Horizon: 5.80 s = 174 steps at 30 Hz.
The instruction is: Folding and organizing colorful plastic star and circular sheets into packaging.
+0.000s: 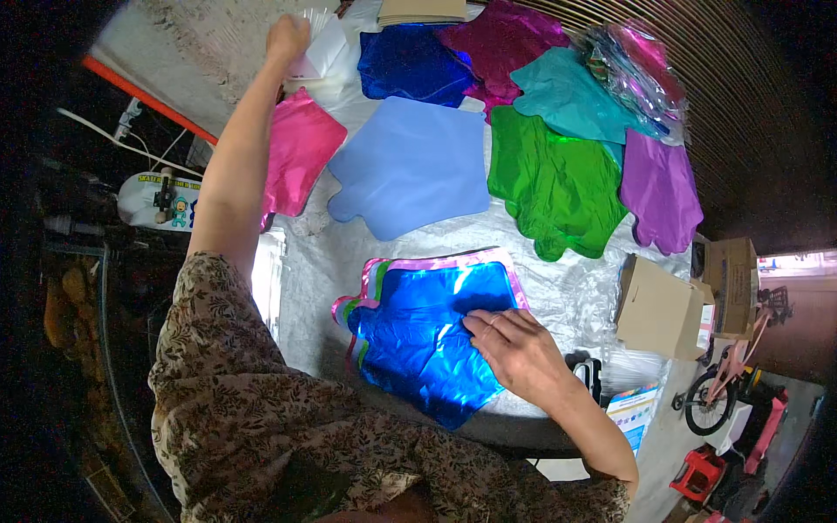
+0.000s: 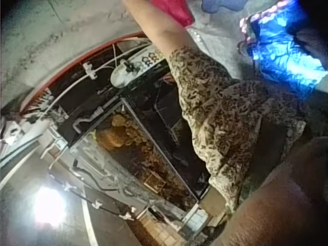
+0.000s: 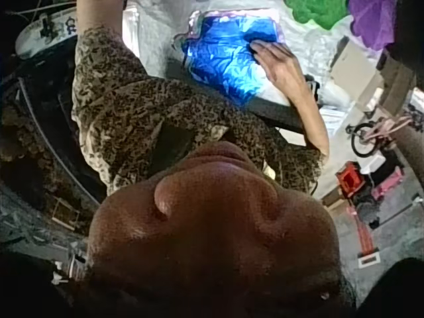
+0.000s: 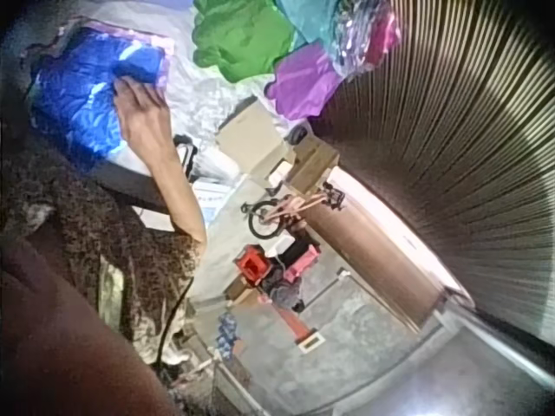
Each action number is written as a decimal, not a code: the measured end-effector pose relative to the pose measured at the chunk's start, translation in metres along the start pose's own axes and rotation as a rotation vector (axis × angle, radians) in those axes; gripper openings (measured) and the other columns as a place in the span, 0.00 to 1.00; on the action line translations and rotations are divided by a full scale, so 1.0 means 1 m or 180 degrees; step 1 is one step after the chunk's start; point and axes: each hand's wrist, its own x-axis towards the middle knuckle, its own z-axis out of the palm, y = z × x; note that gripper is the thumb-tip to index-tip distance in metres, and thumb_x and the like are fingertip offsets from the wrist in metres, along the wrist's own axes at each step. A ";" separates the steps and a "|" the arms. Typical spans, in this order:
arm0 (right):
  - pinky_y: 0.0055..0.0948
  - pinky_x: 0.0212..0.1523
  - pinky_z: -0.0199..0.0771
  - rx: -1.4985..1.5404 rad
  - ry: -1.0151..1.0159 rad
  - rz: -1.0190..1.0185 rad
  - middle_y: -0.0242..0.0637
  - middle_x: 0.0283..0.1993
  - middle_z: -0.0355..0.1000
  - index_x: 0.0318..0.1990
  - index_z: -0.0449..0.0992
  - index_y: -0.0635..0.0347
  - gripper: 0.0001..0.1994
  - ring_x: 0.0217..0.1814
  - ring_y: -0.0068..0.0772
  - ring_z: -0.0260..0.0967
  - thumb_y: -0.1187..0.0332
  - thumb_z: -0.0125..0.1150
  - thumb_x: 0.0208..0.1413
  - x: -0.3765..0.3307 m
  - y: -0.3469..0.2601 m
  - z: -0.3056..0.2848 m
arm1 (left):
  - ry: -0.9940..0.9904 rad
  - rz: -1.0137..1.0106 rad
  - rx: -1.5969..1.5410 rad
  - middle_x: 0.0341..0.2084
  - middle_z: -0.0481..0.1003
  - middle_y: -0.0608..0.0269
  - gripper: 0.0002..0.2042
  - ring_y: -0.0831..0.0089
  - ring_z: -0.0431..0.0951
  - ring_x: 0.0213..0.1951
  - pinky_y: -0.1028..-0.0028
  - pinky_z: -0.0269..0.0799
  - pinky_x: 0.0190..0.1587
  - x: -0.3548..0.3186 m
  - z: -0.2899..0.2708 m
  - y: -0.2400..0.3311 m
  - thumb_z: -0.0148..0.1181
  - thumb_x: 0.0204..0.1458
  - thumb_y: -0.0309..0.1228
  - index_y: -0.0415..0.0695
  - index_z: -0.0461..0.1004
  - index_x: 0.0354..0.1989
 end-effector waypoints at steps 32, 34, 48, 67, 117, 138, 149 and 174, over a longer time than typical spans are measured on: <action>0.43 0.72 0.58 0.0099 0.1655 0.0625 0.55 0.71 0.62 0.72 0.54 0.68 0.42 0.72 0.57 0.60 0.67 0.73 0.53 0.049 -0.048 -0.027 | 0.0362 0.1315 -0.2907 0.43 0.77 0.44 0.12 0.47 0.78 0.46 0.56 0.73 0.53 -0.239 -0.229 0.238 0.50 0.64 0.29 0.33 0.73 0.49; 0.45 0.72 0.58 -0.0138 0.1787 0.0769 0.56 0.70 0.61 0.72 0.52 0.70 0.46 0.72 0.59 0.59 0.66 0.74 0.50 0.055 -0.060 -0.028 | -0.0484 0.0169 -0.4412 0.44 0.76 0.47 0.11 0.52 0.77 0.46 0.60 0.72 0.53 -0.302 -0.244 0.266 0.48 0.65 0.27 0.35 0.72 0.50; 0.53 0.40 0.77 0.0304 0.1309 0.0701 0.54 0.39 0.78 0.62 0.64 0.62 0.31 0.42 0.61 0.77 0.72 0.67 0.49 -0.059 -0.053 -0.014 | -0.1705 -0.0714 -0.5709 0.45 0.74 0.57 0.17 0.72 0.73 0.52 0.71 0.66 0.58 -0.492 -0.316 0.350 0.44 0.72 0.39 0.36 0.69 0.53; 0.48 0.41 0.76 -0.1379 0.0331 0.1464 0.53 0.36 0.77 0.54 0.73 0.61 0.20 0.39 0.56 0.77 0.70 0.65 0.53 -0.227 0.097 -0.129 | -0.2123 0.2669 -0.1959 0.42 0.80 0.46 0.14 0.49 0.81 0.46 0.60 0.77 0.50 -0.503 -0.196 0.462 0.67 0.51 0.29 0.38 0.78 0.45; 0.44 0.68 0.62 -0.0844 0.2925 0.2643 0.49 0.64 0.72 0.54 0.79 0.63 0.20 0.70 0.50 0.64 0.65 0.71 0.55 -0.354 -0.031 0.016 | -0.2229 0.2378 -0.2556 0.36 0.78 0.54 0.11 0.59 0.82 0.38 0.63 0.76 0.40 -0.522 -0.193 0.468 0.70 0.52 0.32 0.39 0.76 0.37; 0.40 0.62 0.71 -0.1389 0.2696 0.3225 0.56 0.70 0.63 0.61 0.73 0.70 0.25 0.68 0.49 0.66 0.63 0.68 0.61 -0.320 -0.020 0.036 | -0.2316 0.2179 -0.3220 0.36 0.76 0.53 0.08 0.51 0.79 0.42 0.59 0.75 0.43 -0.498 -0.279 0.372 0.67 0.53 0.28 0.38 0.76 0.36; 0.40 0.72 0.58 -0.1178 0.2403 0.1805 0.47 0.69 0.67 0.63 0.72 0.64 0.23 0.74 0.43 0.60 0.72 0.65 0.62 -0.203 -0.062 -0.045 | -0.1732 0.1357 -0.2033 0.35 0.82 0.57 0.08 0.67 0.82 0.40 0.69 0.77 0.45 -0.400 -0.241 0.182 0.64 0.58 0.32 0.42 0.82 0.40; 0.42 0.71 0.63 -0.0670 0.0397 0.1106 0.56 0.73 0.60 0.67 0.65 0.68 0.32 0.73 0.56 0.61 0.64 0.69 0.58 -0.080 -0.006 0.036 | -0.1670 0.0186 -0.1861 0.41 0.80 0.55 0.08 0.68 0.83 0.44 0.71 0.80 0.45 -0.461 -0.266 0.094 0.62 0.59 0.26 0.38 0.80 0.44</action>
